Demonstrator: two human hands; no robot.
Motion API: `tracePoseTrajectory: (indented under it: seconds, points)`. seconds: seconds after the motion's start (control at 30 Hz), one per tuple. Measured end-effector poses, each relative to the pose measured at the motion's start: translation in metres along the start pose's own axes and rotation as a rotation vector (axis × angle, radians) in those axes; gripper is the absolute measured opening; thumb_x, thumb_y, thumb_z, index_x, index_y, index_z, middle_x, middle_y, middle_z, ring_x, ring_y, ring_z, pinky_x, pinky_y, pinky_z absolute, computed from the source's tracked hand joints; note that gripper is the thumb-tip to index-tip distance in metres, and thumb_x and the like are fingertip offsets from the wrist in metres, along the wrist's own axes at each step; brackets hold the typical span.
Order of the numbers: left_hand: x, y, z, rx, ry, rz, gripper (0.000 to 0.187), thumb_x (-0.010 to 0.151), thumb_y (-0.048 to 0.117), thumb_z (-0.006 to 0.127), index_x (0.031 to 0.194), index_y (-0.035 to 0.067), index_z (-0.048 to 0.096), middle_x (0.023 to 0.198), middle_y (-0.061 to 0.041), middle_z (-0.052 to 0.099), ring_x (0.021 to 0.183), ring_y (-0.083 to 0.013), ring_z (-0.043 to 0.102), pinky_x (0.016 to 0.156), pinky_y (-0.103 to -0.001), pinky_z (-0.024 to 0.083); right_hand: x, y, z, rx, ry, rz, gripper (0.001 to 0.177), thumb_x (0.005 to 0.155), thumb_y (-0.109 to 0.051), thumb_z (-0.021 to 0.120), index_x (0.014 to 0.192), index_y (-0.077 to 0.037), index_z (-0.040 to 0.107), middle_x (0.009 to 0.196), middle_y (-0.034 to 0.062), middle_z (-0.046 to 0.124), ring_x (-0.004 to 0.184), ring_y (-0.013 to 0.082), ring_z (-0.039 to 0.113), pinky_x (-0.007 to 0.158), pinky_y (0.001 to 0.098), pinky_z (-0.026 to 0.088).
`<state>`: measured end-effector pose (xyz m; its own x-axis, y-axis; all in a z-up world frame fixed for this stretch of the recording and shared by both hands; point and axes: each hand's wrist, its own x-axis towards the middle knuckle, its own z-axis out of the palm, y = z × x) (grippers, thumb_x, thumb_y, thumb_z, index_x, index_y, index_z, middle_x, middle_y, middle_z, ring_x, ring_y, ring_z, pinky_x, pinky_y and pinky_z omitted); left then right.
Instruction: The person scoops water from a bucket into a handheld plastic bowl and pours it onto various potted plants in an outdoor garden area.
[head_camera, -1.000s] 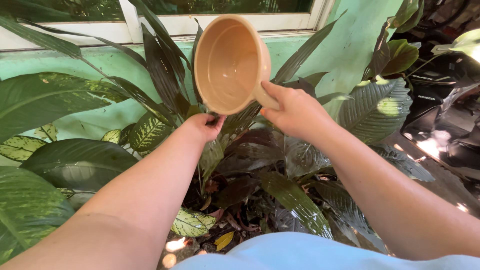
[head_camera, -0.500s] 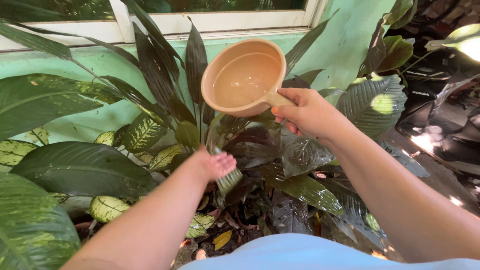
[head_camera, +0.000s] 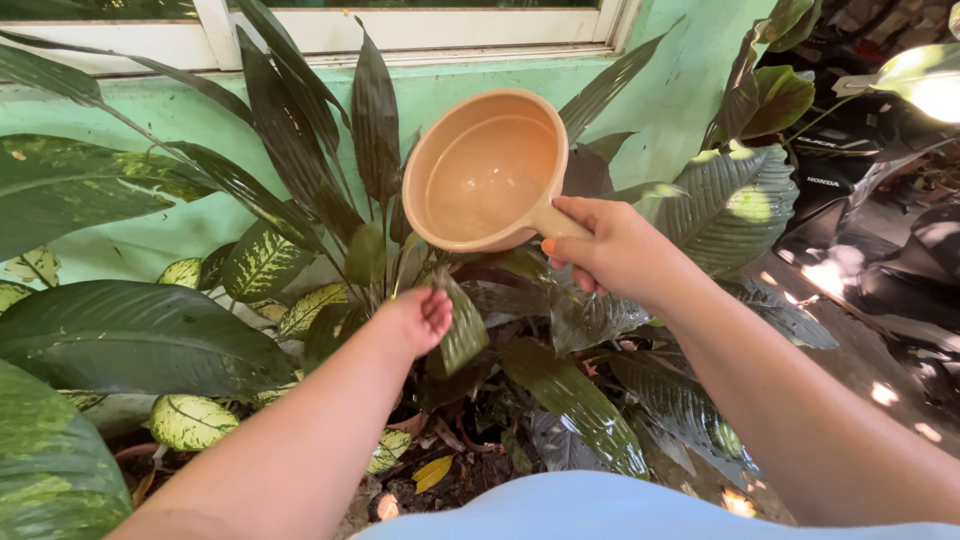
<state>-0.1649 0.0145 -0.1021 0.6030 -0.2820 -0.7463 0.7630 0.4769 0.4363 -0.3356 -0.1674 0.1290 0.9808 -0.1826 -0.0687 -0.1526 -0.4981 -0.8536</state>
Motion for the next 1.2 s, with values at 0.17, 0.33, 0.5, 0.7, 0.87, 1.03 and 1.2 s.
tracePoseTrajectory:
  seconds: [0.17,0.33,0.5,0.7,0.87,1.03,1.2]
  points:
    - [0.008,0.033,0.029,0.003,-0.029,0.092,0.014,0.1,0.021,0.062,0.105,0.009,0.068,0.091,-0.003,0.071,0.079,-0.0177,0.067,0.076,-0.034,0.057,0.003,-0.006,-0.004,-0.019,0.029,-0.052,0.071,0.085,-0.012,0.068,0.152,-0.007,0.045,0.074,0.0031,0.066,0.05,0.0077,0.051,0.043,0.0238,0.042]
    - [0.012,0.065,0.064,-0.025,-0.189,0.12,0.011,0.098,0.016,0.068,0.102,0.006,0.069,0.086,-0.005,0.072,0.077,-0.0196,0.07,0.073,-0.035,0.06,0.021,-0.016,-0.025,-0.087,0.094,-0.085,0.069,0.088,-0.013,0.067,0.153,-0.006,0.044,0.075,0.0056,0.067,0.051,0.0087,0.054,0.043,0.0244,0.044]
    - [0.002,0.098,0.109,0.009,-0.214,0.213,0.01,0.096,0.017,0.069,0.102,0.009,0.069,0.085,-0.004,0.071,0.077,-0.0206,0.068,0.07,-0.033,0.059,0.047,-0.024,-0.057,-0.188,0.18,-0.123,0.053,0.093,-0.015,0.068,0.144,0.0,0.063,0.081,0.0037,0.07,0.053,0.0082,0.054,0.046,0.0238,0.043]
    - [0.032,0.119,0.163,0.301,-0.284,0.43,0.018,0.095,0.024,0.069,0.106,0.01,0.066,0.095,-0.004,0.072,0.073,-0.0201,0.062,0.069,-0.035,0.056,0.083,-0.026,-0.101,-0.265,0.254,-0.197,0.062,0.089,-0.01,0.066,0.147,-0.006,0.045,0.081,0.0006,0.074,0.052,0.0082,0.058,0.043,0.0261,0.048]
    - [0.081,0.11,0.214,0.66,-0.408,0.59,0.029,0.093,0.02,0.068,0.12,0.01,0.065,0.111,-0.008,0.066,0.079,-0.0202,0.059,0.076,-0.038,0.06,0.092,-0.025,-0.124,-0.306,0.256,-0.301,0.036,0.09,-0.01,0.067,0.125,-0.002,0.065,0.078,0.0014,0.068,0.054,0.0081,0.057,0.046,0.0268,0.044]
    - [0.084,0.094,0.259,0.873,-0.485,0.636,0.057,0.088,0.033,0.067,0.141,0.017,0.053,0.14,-0.004,0.057,0.108,-0.022,0.058,0.09,-0.042,0.056,0.095,-0.021,-0.134,-0.376,0.288,-0.277,0.027,0.091,-0.011,0.068,0.115,0.0,0.068,0.078,0.002,0.068,0.056,0.0088,0.058,0.048,0.0275,0.046]
    - [0.084,0.092,0.289,1.124,-0.282,0.544,0.07,0.09,0.039,0.068,0.15,0.013,0.043,0.155,-0.015,0.044,0.127,-0.0446,0.049,0.102,-0.064,0.043,0.102,-0.013,-0.147,-0.309,0.285,-0.262,0.032,0.088,-0.012,0.067,0.12,-0.009,0.067,0.078,0.001,0.072,0.053,0.0081,0.059,0.046,0.0268,0.046]
